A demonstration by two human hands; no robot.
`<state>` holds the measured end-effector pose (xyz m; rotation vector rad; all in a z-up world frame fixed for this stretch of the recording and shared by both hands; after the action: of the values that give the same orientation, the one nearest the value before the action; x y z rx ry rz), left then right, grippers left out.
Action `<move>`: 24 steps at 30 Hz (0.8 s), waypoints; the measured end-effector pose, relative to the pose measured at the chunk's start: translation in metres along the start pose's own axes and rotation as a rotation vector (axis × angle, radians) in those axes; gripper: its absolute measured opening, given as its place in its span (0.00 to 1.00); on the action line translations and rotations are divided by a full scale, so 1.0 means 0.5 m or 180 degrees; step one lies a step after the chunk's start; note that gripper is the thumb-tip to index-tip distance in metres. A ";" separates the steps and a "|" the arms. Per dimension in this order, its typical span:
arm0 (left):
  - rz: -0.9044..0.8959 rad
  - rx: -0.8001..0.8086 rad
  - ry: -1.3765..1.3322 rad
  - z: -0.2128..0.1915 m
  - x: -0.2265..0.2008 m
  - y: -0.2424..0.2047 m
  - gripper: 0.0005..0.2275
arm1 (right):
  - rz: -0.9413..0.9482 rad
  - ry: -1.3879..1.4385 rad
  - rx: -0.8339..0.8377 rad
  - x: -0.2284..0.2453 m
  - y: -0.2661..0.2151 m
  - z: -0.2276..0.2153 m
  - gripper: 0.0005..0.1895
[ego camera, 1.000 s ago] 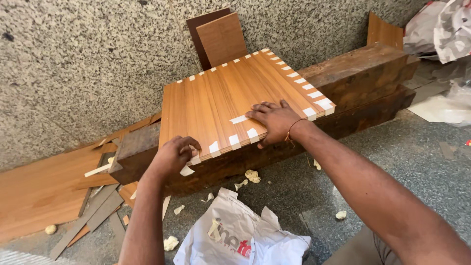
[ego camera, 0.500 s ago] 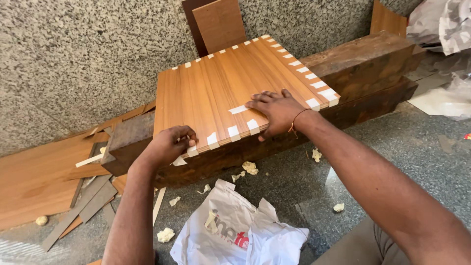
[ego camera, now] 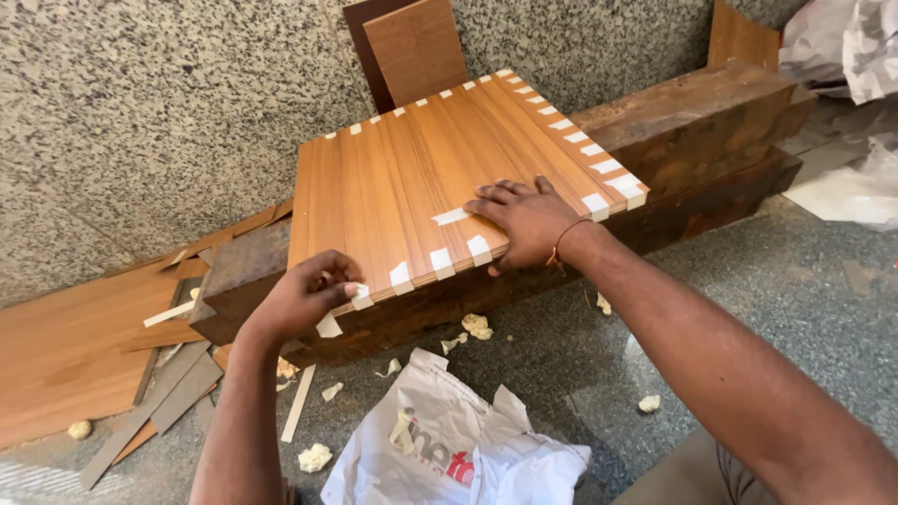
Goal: The person applies and presses down strips of white tape along the edges of a wood-grain panel by hand.
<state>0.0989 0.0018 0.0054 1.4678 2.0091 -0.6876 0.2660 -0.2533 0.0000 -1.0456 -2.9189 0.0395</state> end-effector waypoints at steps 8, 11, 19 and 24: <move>0.0623 -0.0762 0.1124 0.005 -0.064 -0.020 0.03 | 0.0049 0.0009 -0.0004 0.002 0.001 -0.002 0.59; 0.0658 -0.0963 0.1196 0.011 -0.068 -0.053 0.03 | 0.0057 0.0039 -0.0021 0.005 -0.009 -0.005 0.59; 0.1269 -0.2180 0.0591 0.104 -0.009 -0.177 0.16 | 0.0008 0.0079 -0.0131 -0.002 -0.002 -0.001 0.59; 0.1077 -0.2352 0.1772 0.256 0.125 -0.150 0.11 | -0.0006 0.0078 -0.0141 -0.005 0.003 0.002 0.59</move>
<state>0.0284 -0.0643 -0.1234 1.5378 1.9715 0.6189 0.2687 -0.2538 -0.0014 -1.0417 -2.9116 -0.0379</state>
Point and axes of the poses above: each hand's wrist, its own y-axis towards the middle knuckle, its own z-axis out of the palm, x = y × z, the point moved 8 cm from there along y, towards the middle knuckle, and after that the axes turned 1 degree about -y, right-handed, at the moved point
